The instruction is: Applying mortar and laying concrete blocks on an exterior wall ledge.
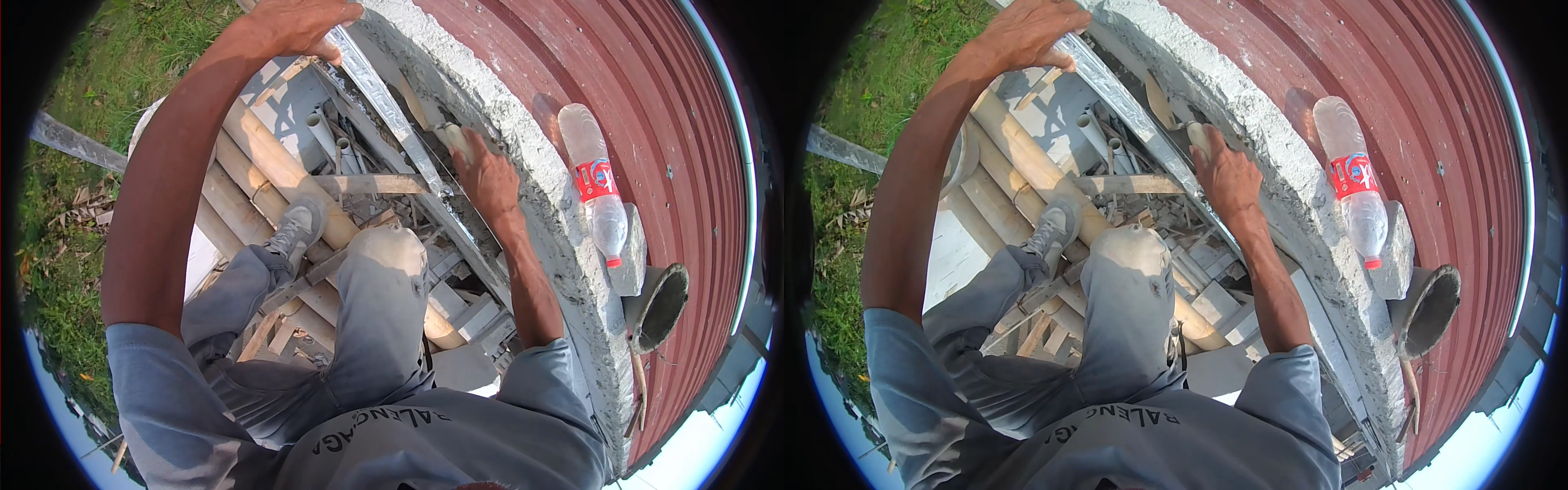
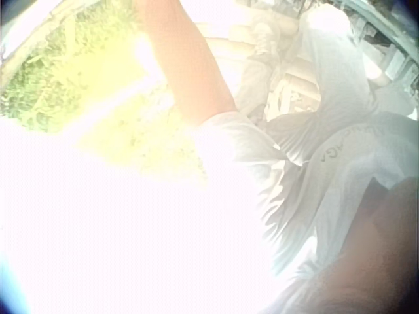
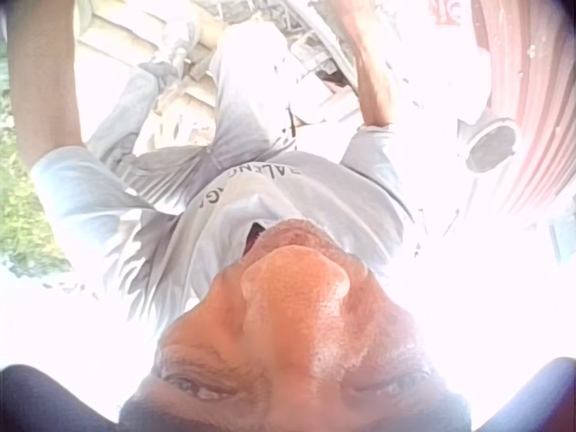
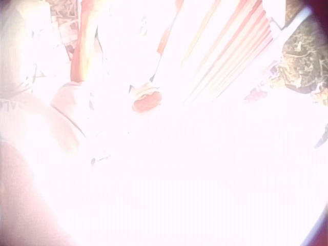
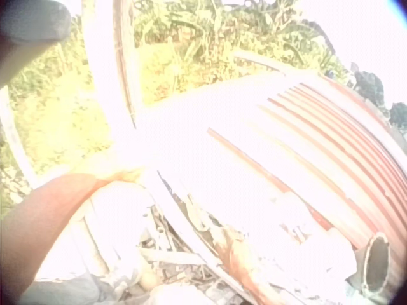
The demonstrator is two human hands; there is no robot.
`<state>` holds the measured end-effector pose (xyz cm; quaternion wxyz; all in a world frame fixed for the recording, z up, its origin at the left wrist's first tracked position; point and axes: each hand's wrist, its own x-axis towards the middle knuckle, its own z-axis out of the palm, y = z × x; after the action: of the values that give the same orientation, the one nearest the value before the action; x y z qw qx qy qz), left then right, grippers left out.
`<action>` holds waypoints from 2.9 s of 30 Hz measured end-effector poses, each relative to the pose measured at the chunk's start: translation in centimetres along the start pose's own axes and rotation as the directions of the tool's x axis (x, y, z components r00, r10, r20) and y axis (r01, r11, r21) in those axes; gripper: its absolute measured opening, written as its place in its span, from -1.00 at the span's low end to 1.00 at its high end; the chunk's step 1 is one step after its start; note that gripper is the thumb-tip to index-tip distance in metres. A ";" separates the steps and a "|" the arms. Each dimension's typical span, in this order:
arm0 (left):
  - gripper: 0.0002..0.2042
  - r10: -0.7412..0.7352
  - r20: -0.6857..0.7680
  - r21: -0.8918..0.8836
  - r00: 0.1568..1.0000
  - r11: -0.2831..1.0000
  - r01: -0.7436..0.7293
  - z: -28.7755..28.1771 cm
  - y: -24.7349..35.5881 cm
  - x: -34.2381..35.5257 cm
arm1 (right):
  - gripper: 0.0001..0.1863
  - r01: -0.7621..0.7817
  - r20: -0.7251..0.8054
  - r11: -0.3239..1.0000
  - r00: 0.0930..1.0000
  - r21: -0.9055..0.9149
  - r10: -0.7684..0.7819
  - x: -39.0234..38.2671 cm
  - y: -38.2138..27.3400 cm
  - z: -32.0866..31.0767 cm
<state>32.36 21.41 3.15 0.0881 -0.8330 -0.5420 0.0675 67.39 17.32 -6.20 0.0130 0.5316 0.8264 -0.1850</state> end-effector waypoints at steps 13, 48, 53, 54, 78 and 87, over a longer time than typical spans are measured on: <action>-0.36 0.021 -0.026 0.016 0.999 1.000 -0.021 0.2 -0.3 -1.2 | -0.37 -0.133 -0.012 0.954 0.990 0.267 0.142 -8.9 1.3 1.1; -0.44 0.113 0.100 0.063 0.989 0.991 -0.120 -2.3 -0.2 0.9 | -0.47 0.013 -0.186 0.998 0.982 -0.067 -0.026 -5.0 5.5 11.3; -0.44 0.071 0.187 0.063 0.980 0.994 -0.084 -2.6 0.1 1.3 | -0.49 -0.022 -0.051 0.999 0.998 -0.023 0.021 -2.2 5.7 13.2; -0.44 0.080 0.183 0.067 0.980 0.993 -0.093 -2.8 0.4 1.5 | -0.49 -0.035 0.013 0.999 0.999 -0.036 0.036 -1.0 5.3 13.9; -0.39 0.014 0.176 0.074 0.984 0.997 -0.027 -0.8 0.0 0.7 | -0.23 0.119 -0.009 0.987 0.993 -0.110 -0.121 -9.2 7.1 6.5; -0.43 0.114 0.221 0.016 0.969 0.993 -0.121 -2.9 0.5 1.5 | -0.33 -0.086 0.048 0.994 0.995 0.070 0.083 -10.5 8.9 8.4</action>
<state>34.06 22.37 5.88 0.0357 -0.8498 -0.4970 0.1720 78.35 8.76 -14.34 0.0202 0.5620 0.7955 -0.2256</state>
